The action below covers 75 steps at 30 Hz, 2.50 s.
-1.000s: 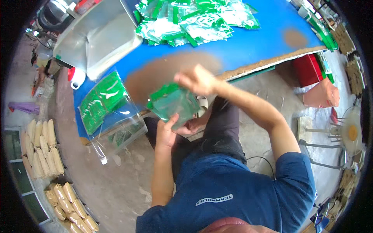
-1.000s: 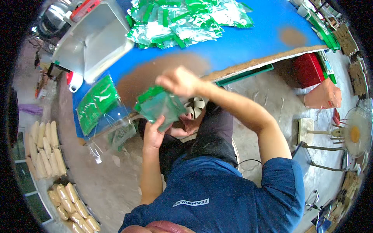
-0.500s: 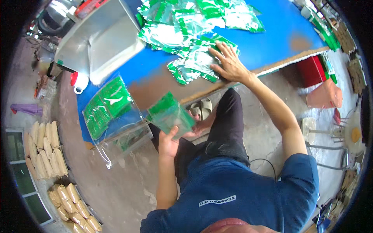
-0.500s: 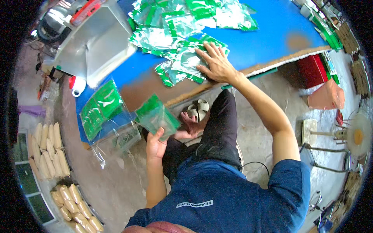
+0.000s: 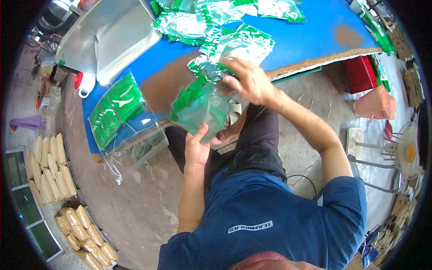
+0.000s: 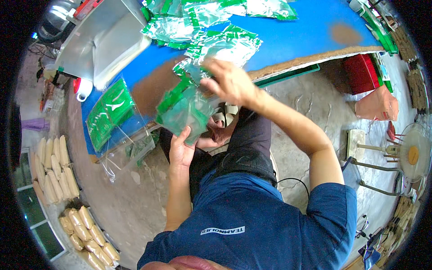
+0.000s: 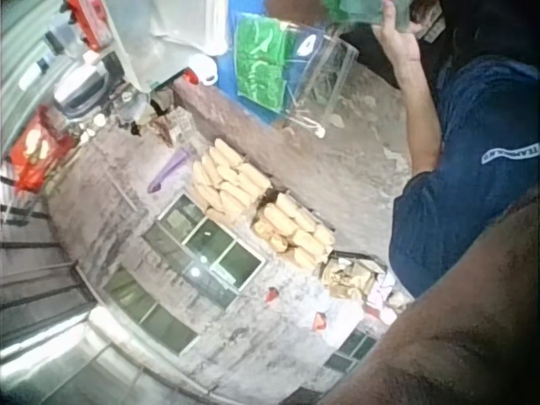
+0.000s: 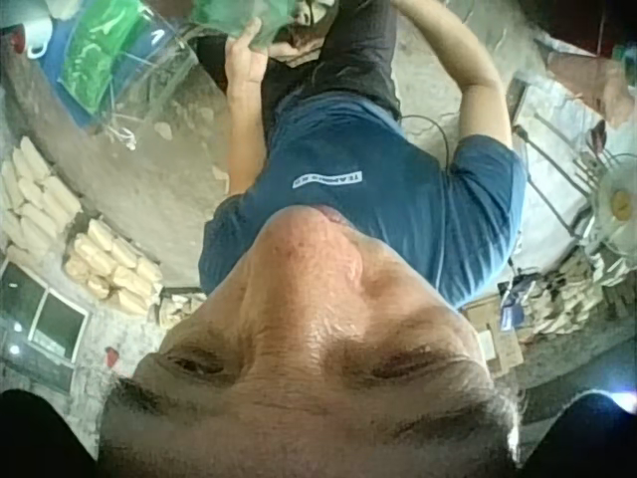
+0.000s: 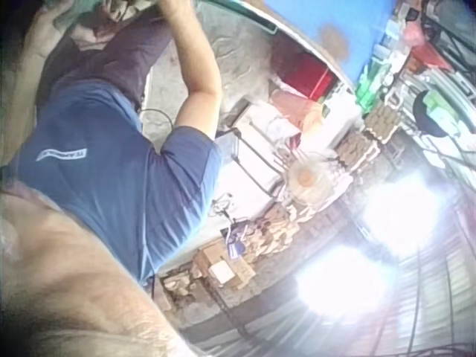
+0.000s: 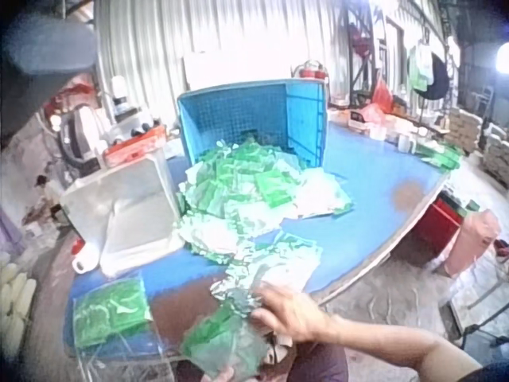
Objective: Packing small green plastic bags into larger clear plastic sleeves.
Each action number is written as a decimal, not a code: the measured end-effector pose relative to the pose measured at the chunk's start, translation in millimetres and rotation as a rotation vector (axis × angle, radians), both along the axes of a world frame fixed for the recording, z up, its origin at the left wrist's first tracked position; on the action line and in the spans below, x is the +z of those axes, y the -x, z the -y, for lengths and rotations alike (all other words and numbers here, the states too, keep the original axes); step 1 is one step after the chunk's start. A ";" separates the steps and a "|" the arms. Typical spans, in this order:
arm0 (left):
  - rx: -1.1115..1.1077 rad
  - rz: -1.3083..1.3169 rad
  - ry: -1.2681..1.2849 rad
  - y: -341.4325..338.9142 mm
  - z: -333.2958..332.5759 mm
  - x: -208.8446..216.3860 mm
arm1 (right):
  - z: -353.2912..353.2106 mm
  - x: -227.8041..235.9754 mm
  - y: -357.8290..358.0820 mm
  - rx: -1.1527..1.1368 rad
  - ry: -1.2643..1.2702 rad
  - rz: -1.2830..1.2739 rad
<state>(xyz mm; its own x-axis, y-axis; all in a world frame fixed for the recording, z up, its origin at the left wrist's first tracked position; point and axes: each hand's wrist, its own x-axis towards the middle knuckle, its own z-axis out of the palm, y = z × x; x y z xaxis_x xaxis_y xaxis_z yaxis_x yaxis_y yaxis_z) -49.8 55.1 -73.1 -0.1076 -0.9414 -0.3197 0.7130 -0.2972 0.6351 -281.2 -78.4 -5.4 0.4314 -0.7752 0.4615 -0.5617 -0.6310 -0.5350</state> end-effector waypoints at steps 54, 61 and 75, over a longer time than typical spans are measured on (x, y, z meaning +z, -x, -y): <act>-0.013 -0.347 0.165 -27.6 -28.7 -33.4 | 31.0 30.6 -15.2 -0.383 -0.235 0.309; -0.172 0.396 0.352 -46.6 0.7 38.7 | -12.9 56.6 -8.4 0.316 -0.809 -0.097; -0.042 -0.459 0.200 -34.2 -40.8 -11.0 | 18.1 0.6 -33.0 0.047 -0.055 -0.309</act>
